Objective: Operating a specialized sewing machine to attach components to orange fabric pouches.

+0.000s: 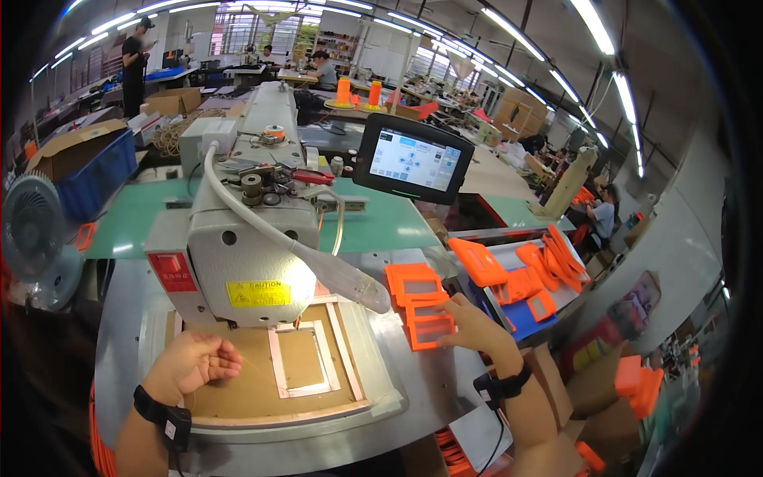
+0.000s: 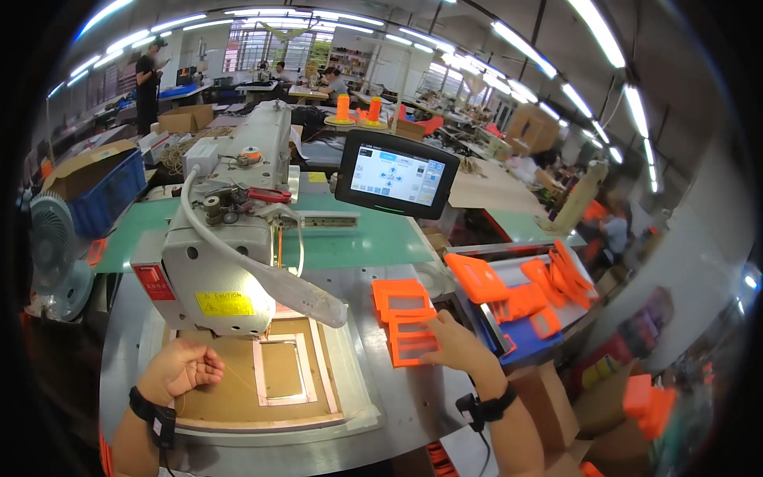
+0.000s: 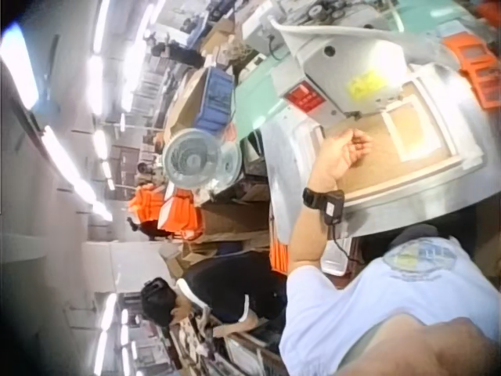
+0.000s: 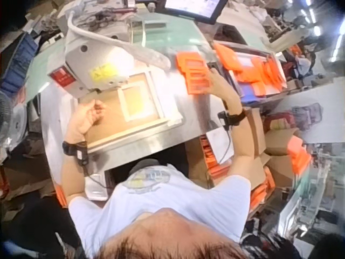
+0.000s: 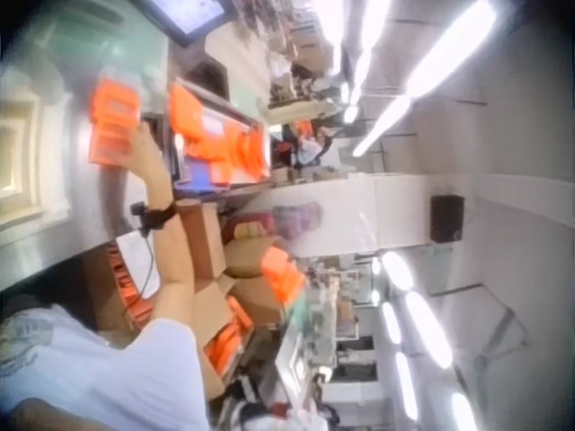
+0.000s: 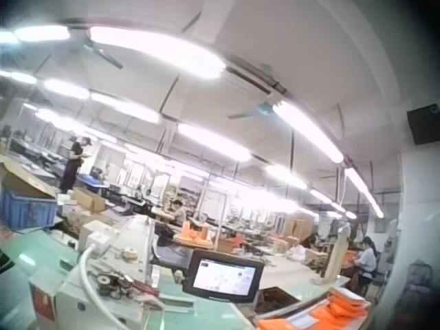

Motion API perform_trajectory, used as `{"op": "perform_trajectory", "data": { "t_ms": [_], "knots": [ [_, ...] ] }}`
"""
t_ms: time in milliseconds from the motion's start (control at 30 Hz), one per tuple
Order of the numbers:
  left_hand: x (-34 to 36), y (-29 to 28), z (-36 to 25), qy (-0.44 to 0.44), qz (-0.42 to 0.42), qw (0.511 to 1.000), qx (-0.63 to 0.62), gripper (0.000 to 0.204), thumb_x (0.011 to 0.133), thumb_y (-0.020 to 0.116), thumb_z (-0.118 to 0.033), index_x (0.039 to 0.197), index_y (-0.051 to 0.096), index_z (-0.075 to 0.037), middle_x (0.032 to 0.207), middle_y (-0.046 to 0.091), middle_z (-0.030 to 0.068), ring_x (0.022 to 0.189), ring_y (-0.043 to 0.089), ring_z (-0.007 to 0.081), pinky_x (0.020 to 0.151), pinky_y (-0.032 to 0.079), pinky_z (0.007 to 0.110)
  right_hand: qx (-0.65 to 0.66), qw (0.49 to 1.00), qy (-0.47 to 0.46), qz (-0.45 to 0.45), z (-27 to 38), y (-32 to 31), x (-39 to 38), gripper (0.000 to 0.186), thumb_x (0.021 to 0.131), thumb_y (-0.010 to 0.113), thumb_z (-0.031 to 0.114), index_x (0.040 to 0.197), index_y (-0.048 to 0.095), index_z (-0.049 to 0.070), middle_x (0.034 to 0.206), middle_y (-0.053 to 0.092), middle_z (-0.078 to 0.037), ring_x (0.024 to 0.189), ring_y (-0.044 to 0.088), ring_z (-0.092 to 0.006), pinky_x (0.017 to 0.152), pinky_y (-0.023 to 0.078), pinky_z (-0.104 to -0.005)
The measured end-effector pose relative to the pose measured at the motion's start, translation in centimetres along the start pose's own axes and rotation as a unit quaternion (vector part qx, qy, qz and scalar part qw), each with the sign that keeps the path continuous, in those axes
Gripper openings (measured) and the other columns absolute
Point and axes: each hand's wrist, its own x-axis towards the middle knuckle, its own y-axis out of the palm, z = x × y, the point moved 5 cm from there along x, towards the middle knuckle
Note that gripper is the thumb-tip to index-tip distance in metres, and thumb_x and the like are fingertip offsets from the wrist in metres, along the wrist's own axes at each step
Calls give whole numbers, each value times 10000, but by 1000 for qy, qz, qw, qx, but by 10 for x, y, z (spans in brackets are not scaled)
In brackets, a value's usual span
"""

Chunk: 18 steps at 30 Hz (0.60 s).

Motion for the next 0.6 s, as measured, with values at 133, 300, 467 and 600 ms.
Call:
{"op": "perform_trajectory", "data": {
  "t_ms": [133, 300, 467, 600],
  "knots": [
    [-2, -8, -6, 39, -19, 994, -100, 274, 990, 494, -132, 1108, 554, 107, 1109, 621, 259, 1057, 635, 376, 948, 540, 468, 11, 999, 17, 49, -2, 8, 13, 597, 663, 842, 179, 1163, 549, 37, 1174, 488, -179, 1055, 556, -366, 906, 477, -405],
    [-6, -19, -14, 105, -9, 980, -169, 350, 978, 500, -144, 1244, 511, 84, 1249, 570, 236, 1197, 554, 378, 1017, 480, 485, -5, 1000, 7, 9, 6, 5, 14, 487, 687, 816, 131, 1091, 565, 29, 1058, 546, -155, 984, 577, -340, 859, 485, -384],
    [-23, -14, -36, 174, -114, 962, 176, 352, 939, 562, -151, 1247, 573, 19, 1210, 617, 170, 1098, 620, 304, 917, 524, 412, -5, 998, -58, -10, 6, -20, 10, 272, 736, 757, 71, 954, 601, 24, 793, 591, -109, 747, 602, -267, 696, 501, -344],
    [-31, 31, -25, 266, 37, 725, 635, 380, 904, 588, -149, 1234, 616, 38, 1334, 573, 218, 1127, 622, 340, 965, 494, 396, 184, 980, -49, 50, 48, -31, 3, 179, 816, 690, 24, 973, 606, 39, 708, 581, -51, 614, 567, -142, 573, 478, -294]
  ]
}}
